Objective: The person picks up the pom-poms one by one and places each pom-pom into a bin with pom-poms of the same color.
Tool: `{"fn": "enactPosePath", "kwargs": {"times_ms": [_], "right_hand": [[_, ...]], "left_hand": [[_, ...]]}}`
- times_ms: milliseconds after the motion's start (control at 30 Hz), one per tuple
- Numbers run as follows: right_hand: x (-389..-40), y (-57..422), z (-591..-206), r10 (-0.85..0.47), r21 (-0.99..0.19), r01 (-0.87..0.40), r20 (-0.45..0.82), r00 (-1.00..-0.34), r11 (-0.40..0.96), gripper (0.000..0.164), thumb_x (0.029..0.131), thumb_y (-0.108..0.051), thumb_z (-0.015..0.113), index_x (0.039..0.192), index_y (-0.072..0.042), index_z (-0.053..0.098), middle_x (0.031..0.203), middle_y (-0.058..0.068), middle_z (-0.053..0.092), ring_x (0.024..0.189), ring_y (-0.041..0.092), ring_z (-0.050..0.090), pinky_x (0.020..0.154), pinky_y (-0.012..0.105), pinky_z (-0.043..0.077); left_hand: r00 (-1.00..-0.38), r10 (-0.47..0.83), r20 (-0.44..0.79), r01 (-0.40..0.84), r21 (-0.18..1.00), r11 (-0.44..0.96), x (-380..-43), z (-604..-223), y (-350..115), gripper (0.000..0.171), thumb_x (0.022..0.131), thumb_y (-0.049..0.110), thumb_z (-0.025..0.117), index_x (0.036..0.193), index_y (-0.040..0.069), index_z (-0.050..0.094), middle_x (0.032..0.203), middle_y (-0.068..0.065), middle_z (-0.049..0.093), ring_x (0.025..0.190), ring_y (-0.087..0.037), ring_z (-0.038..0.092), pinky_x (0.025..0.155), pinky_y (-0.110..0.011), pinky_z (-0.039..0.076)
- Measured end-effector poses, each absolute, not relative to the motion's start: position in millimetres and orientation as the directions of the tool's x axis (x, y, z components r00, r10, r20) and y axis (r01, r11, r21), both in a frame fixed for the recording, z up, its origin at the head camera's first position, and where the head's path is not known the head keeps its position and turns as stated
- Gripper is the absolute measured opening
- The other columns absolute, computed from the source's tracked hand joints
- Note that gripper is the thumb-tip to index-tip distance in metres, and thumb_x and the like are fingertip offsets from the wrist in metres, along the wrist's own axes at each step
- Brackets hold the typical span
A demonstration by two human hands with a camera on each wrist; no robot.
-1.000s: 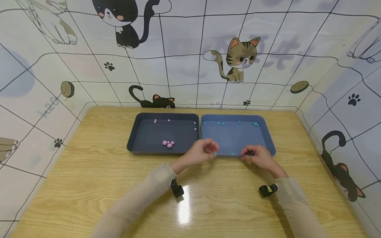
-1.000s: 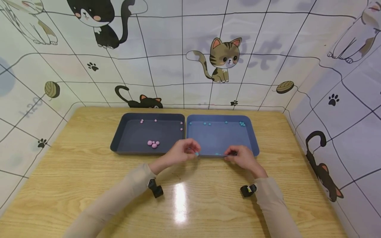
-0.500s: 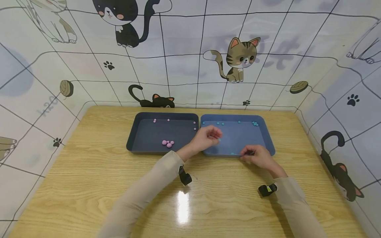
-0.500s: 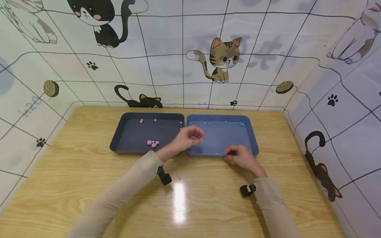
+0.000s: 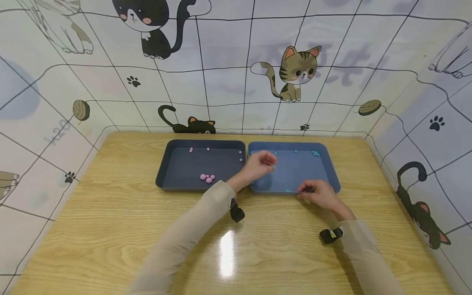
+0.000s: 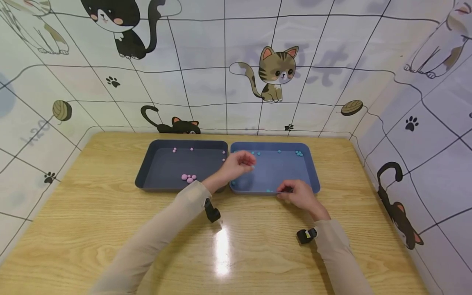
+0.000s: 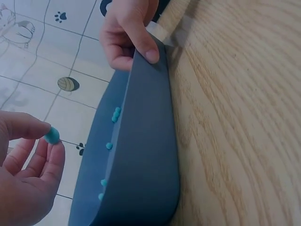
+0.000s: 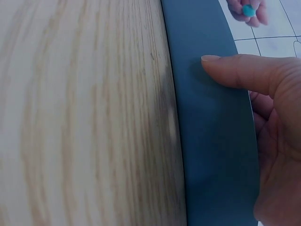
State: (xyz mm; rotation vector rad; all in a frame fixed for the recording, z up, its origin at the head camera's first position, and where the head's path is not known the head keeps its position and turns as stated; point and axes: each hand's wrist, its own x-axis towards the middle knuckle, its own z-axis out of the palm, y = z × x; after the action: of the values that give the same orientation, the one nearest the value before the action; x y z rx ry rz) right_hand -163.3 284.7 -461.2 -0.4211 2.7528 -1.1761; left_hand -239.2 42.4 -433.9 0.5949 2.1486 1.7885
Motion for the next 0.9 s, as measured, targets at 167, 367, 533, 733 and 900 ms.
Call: {"fn": "enactPosePath", "kwargs": {"times_ms": [167,367,533,733,900], "right_hand": [[-164,284,-461,-0.295,-0.723,-0.204,0.001,-0.956,0.66,0.006,0.08,-0.006,0.073,0.082,-0.009,0.07,0.078,0.001,0.065,0.069,0.011,0.056,0.058,0.025,0.045],[-164,284,-462,-0.296,-0.728,-0.21,0.011,-0.955,0.653,0.005,0.08,-0.005,0.072,0.081,-0.01,0.07,0.078,0.001,0.066,0.068,0.01,0.057,0.057,0.025,0.046],[-163,283,-463,-0.292,-0.723,-0.211,0.012,-0.956,0.658,0.005,0.08,-0.005,0.072,0.08,-0.009,0.069,0.077,0.001,0.066,0.068,0.01,0.057,0.057,0.025,0.046],[-164,282,-463,-0.287,-0.711,-0.208,0.008,-0.958,0.672,0.005,0.08,-0.006,0.072,0.081,-0.01,0.07,0.077,0.0,0.066,0.069,0.01,0.057,0.058,0.025,0.046],[-166,281,-462,-0.29,-0.693,-0.21,0.0,-0.957,0.69,0.005,0.08,-0.007,0.073,0.081,-0.011,0.07,0.079,-0.002,0.065,0.071,0.011,0.058,0.061,0.026,0.047]], "left_hand": [[-0.885,0.463,0.049,0.132,0.98,0.148,-243,-438,49,0.019,0.084,-0.006,0.063,0.103,-0.003,0.063,0.1,-0.014,0.063,0.089,-0.021,0.059,0.074,-0.022,0.049],[-0.889,0.455,0.053,0.139,0.978,0.157,-244,-440,54,0.019,0.085,-0.006,0.063,0.103,-0.002,0.062,0.1,-0.014,0.063,0.089,-0.022,0.059,0.073,-0.022,0.049],[-0.887,0.459,0.046,0.131,0.979,0.154,-243,-439,54,0.019,0.085,-0.004,0.063,0.104,-0.001,0.062,0.099,-0.012,0.063,0.088,-0.019,0.059,0.073,-0.022,0.049],[-0.889,0.456,0.042,0.119,0.983,0.14,-242,-436,48,0.018,0.087,-0.003,0.061,0.105,0.0,0.061,0.1,-0.01,0.062,0.088,-0.017,0.058,0.074,-0.023,0.049],[-0.9,0.432,0.052,0.134,0.978,0.162,-240,-435,40,0.017,0.089,0.002,0.061,0.107,0.002,0.062,0.101,-0.008,0.064,0.09,-0.016,0.058,0.075,-0.023,0.048]]}}
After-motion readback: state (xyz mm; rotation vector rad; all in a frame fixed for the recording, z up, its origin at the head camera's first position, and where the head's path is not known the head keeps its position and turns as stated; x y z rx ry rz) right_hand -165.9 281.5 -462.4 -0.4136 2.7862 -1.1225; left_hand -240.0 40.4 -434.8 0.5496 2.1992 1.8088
